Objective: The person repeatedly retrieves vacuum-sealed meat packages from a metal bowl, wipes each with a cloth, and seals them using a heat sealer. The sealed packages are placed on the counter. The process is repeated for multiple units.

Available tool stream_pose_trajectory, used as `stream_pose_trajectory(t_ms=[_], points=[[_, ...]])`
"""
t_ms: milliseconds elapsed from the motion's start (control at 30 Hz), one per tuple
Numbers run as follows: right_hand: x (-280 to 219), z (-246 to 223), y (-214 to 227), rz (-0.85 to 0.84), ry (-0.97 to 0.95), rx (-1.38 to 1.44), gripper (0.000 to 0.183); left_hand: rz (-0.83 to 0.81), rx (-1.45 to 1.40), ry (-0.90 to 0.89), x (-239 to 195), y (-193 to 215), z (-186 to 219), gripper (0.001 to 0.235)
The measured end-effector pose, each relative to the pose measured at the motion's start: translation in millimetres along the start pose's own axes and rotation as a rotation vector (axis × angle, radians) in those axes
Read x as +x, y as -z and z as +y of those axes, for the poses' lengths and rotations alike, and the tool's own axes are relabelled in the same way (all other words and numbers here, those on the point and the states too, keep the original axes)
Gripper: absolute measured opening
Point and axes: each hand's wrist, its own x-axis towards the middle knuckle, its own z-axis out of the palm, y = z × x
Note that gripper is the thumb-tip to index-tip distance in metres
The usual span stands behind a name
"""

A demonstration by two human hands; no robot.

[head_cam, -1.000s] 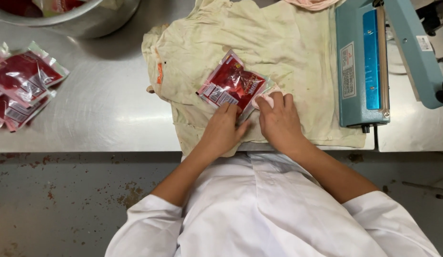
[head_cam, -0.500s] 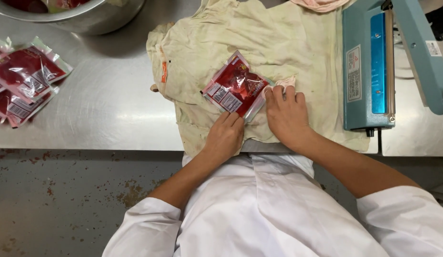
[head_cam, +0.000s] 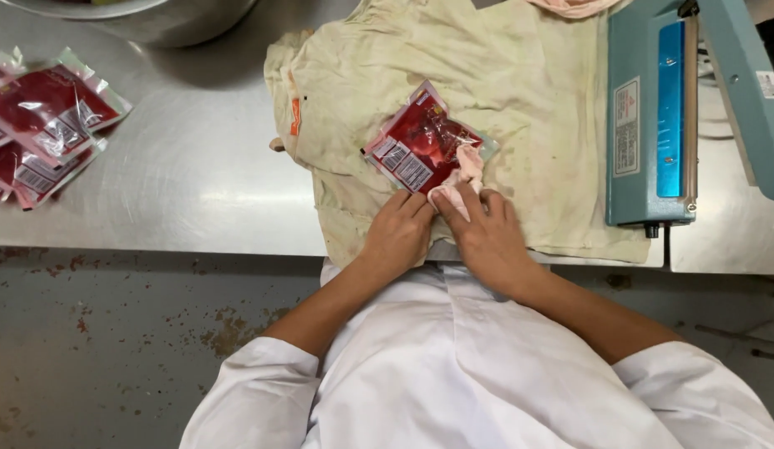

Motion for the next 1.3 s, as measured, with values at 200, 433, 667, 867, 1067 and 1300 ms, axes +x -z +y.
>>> stream_pose_trajectory(t_ms=[200,433,667,867,1067,1300], points=[[20.6,42.9,-5.0,-0.094,-0.103,-0.105,0.049,-0.034,0.012,0.052,1.8,-3.6,-1.2,0.006],[36.2,103.2,11.0,-0.021,-0.479,0.172,0.04,-0.191,-0.168,0.204,17.0,0.4,-12.2,0.01],[55.5,132.9,86.6,0.583,-0.233,0.557,0.032,0.261,-0.668,0.45,140.5,88.0,-13.1,0.018],[72.1,51.9,138.0,0.537,-0.165,0.88,0.031,0.463,-0.711,1.104,63.8,89.0,-66.8,0.016],[163.7,-27.3,-0.1,0.157,0.126,0.332,0.044,0.028,-0.1,1.15,-1.2,38.0,-126.1,0.015],[108.5,-16.8,-9.9,-0.15,0.261,0.324,0.043,0.035,-0.014,1.162,-13.7,32.6,-128.3,0.016]])
